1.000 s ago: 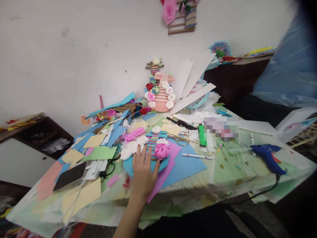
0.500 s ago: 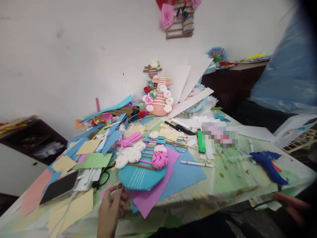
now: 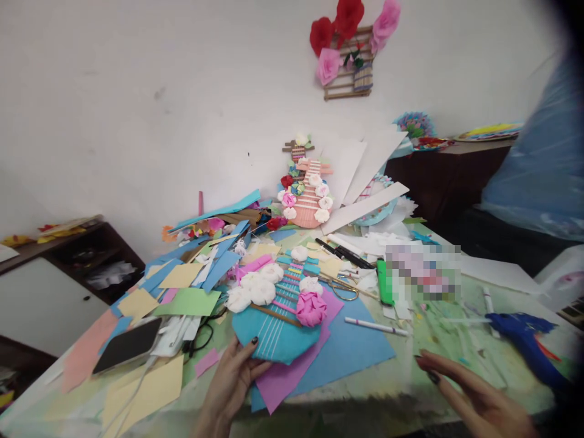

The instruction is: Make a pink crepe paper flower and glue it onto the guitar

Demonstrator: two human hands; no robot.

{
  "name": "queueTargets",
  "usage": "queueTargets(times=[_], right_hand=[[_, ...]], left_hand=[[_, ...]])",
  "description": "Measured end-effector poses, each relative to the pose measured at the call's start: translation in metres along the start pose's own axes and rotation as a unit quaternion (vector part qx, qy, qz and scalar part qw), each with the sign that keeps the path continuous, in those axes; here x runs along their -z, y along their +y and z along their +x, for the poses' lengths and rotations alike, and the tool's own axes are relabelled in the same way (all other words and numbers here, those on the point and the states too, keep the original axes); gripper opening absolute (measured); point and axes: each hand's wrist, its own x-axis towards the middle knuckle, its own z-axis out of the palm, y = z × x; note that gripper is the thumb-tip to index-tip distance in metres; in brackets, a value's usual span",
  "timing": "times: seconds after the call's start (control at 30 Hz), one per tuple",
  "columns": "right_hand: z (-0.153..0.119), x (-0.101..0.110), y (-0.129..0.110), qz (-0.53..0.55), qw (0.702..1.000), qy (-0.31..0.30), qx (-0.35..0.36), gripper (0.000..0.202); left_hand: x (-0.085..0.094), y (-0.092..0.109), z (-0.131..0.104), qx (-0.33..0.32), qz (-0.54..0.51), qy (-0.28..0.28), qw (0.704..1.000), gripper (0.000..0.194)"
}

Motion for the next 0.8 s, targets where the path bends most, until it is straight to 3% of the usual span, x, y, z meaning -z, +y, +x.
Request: queueTargets(times=[0.13,0.27,0.4,0.5,0.67,0.8], right_hand=[[0.035,-0.046,-0.041,0.106,0.978,-0.180,0.004,0.047],[0.069,-0.093,-0.082,0.172,0.947,-0.269,0.022,0.064],[0.111,-0.141,-0.109,0.335,0.910,-0.242,-0.012,0.059],[0.155,-0.167,-0.119,0.359,0.910,-0.208,-0.021,0.045],[0.250,-0.201,-0.115,0.332,0.932,-0.137,-0.055,0.026],[0.321,-0.232,-0.100,0.298,0.946,-0.105,-0.065,0.031]], left_hand=[[-0.011,-0.003,-0.005,-0.082,-0.054,-0.039,0.994,0.060],[-0.030,0.001,0.007,-0.126,-0.105,-0.094,0.982,0.061],[-0.059,0.012,0.038,-0.150,-0.111,-0.150,0.971,0.058],[-0.084,0.025,0.077,-0.179,-0.093,-0.169,0.965,0.058],[-0.113,0.028,0.153,-0.199,-0.025,-0.079,0.976,0.051],[-0.116,0.011,0.182,-0.211,0.021,-0.016,0.977,0.043]])
